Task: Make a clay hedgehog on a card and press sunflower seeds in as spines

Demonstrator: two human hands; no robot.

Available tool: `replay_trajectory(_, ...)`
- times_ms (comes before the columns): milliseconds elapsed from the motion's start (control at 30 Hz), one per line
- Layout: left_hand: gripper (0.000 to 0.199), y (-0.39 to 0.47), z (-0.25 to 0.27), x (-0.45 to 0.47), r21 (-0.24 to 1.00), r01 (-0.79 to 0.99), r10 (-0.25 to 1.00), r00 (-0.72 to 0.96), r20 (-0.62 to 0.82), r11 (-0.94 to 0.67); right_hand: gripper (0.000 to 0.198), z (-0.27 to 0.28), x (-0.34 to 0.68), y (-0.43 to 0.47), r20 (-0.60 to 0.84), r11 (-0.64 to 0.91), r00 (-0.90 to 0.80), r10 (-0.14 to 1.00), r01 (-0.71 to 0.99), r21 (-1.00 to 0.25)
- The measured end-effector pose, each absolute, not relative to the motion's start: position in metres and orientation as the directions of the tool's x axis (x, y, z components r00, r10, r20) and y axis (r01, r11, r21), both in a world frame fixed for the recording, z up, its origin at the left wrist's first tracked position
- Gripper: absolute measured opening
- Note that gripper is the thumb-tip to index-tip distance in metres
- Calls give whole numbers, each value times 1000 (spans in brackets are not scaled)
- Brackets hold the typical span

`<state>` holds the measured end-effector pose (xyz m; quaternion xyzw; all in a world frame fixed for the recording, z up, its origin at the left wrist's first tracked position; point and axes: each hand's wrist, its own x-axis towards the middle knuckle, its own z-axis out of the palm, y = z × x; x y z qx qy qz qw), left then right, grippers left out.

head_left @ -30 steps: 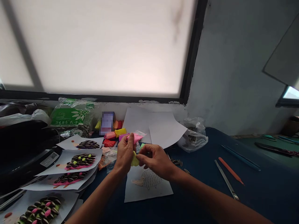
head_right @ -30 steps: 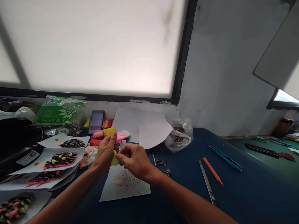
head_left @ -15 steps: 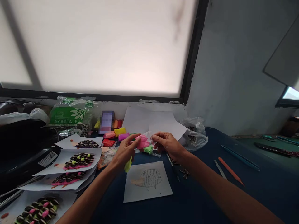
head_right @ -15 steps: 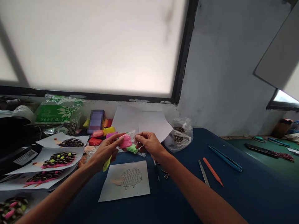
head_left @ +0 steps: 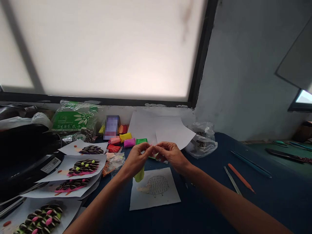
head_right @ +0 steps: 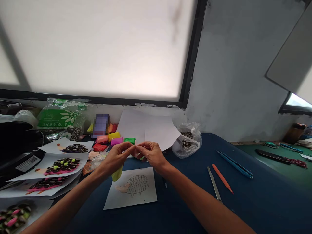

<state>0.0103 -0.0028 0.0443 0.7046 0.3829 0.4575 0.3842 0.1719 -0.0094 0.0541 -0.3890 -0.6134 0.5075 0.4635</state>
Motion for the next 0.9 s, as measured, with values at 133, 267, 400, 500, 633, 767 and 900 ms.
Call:
replay_trajectory(133, 34, 0, 41, 9, 853, 265, 879, 301, 370, -449, 28, 54, 173, -10, 139, 161, -299, 944, 52, -986)
replay_trajectory(267, 38, 2, 40, 6, 804, 382, 880, 331, 340, -455, 25, 53, 173, -9, 116, 157, -304, 946, 113, -981)
replay_trajectory(400, 38, 3, 39, 4, 813, 371, 871, 385, 305, -448, 17, 54, 172, -11, 125, 178, -331, 935, 136, -975)
replay_trajectory(500, 38, 5, 37, 5, 822, 352, 869, 386, 309, -448, 14, 53, 170, -11, 145, 217, -319, 937, 203, -955)
replay_trajectory(633, 35, 4, 37, 7, 773, 437, 877, 363, 315, -459, 10, 48, 167, -9, 173, 247, -245, 954, 316, -916)
replay_trajectory(767, 28, 0, 40, 9, 671, 593, 893, 343, 291, -446, 13, 46, 165, -9, 231, 302, -212, 950, 422, -855)
replay_trajectory(900, 24, -4, 43, 11, 581, 665, 883, 368, 293, -470, 14, 48, 165, -13, 302, 360, -197, 933, 543, -759)
